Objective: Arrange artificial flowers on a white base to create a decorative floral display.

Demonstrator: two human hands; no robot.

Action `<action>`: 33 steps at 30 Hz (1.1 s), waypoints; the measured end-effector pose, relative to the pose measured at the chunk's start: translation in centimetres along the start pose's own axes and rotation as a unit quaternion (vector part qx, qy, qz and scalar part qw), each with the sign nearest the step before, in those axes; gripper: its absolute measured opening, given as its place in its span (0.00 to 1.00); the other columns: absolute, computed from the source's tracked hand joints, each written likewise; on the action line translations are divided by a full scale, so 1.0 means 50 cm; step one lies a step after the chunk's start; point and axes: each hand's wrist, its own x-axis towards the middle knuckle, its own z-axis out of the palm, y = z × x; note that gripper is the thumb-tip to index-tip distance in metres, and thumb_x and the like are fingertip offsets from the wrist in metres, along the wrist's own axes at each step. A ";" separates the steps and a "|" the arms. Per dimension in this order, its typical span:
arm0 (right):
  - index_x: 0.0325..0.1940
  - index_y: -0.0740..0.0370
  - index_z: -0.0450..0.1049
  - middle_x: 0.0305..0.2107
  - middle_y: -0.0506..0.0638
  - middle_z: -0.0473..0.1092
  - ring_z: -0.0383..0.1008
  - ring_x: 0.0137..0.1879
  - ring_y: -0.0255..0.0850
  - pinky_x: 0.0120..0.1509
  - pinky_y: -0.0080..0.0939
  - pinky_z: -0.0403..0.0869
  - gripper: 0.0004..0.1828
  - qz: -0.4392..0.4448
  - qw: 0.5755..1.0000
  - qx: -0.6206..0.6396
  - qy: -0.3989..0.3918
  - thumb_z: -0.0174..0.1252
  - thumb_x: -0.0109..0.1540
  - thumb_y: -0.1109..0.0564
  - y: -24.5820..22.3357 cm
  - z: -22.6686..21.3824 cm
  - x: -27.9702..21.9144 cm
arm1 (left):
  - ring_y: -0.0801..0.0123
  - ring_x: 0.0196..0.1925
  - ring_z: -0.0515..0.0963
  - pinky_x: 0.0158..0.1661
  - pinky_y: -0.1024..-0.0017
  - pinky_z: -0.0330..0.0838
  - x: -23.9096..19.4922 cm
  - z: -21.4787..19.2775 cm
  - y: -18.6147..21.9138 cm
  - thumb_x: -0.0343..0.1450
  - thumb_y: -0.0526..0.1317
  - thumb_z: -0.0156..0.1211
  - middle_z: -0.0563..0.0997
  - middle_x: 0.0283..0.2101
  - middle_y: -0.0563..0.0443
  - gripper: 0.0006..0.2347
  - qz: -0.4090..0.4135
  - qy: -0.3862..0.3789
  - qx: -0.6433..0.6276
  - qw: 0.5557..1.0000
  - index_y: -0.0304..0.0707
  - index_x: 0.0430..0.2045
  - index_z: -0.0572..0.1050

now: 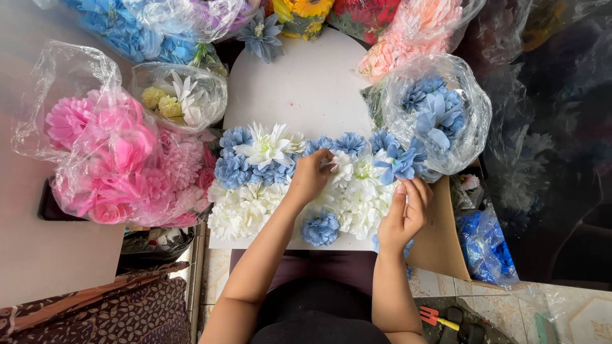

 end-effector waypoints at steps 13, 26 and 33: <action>0.48 0.68 0.79 0.49 0.55 0.73 0.66 0.57 0.47 0.67 0.50 0.63 0.10 -0.035 0.998 0.003 -0.047 0.53 0.67 0.69 -0.028 0.004 0.009 | 0.43 0.39 0.85 0.38 0.52 0.81 -0.017 -0.013 0.015 0.63 0.37 0.73 0.84 0.34 0.43 0.10 0.056 -0.021 0.082 0.995 0.44 0.34 0.79; 0.50 0.60 0.80 0.48 0.52 0.78 0.75 0.54 0.52 0.60 0.52 0.72 0.15 -0.144 0.879 0.129 -0.436 0.53 0.63 0.68 -0.092 0.084 -0.081 | 0.53 0.39 0.84 0.40 0.63 0.78 -0.276 -0.197 0.002 0.65 0.32 0.71 0.82 0.38 0.47 0.10 0.113 0.062 -0.057 0.990 0.42 0.38 0.82; 0.68 0.58 0.68 0.52 0.58 0.70 0.70 0.58 0.56 0.61 0.55 0.70 0.34 -0.073 0.870 -0.165 -0.459 0.67 0.58 0.55 -0.038 0.121 -0.070 | 0.62 0.42 0.82 0.45 0.65 0.77 -0.334 -0.162 -0.134 0.63 0.26 0.72 0.80 0.38 0.43 0.06 -0.016 0.165 -0.247 0.955 0.31 0.29 0.82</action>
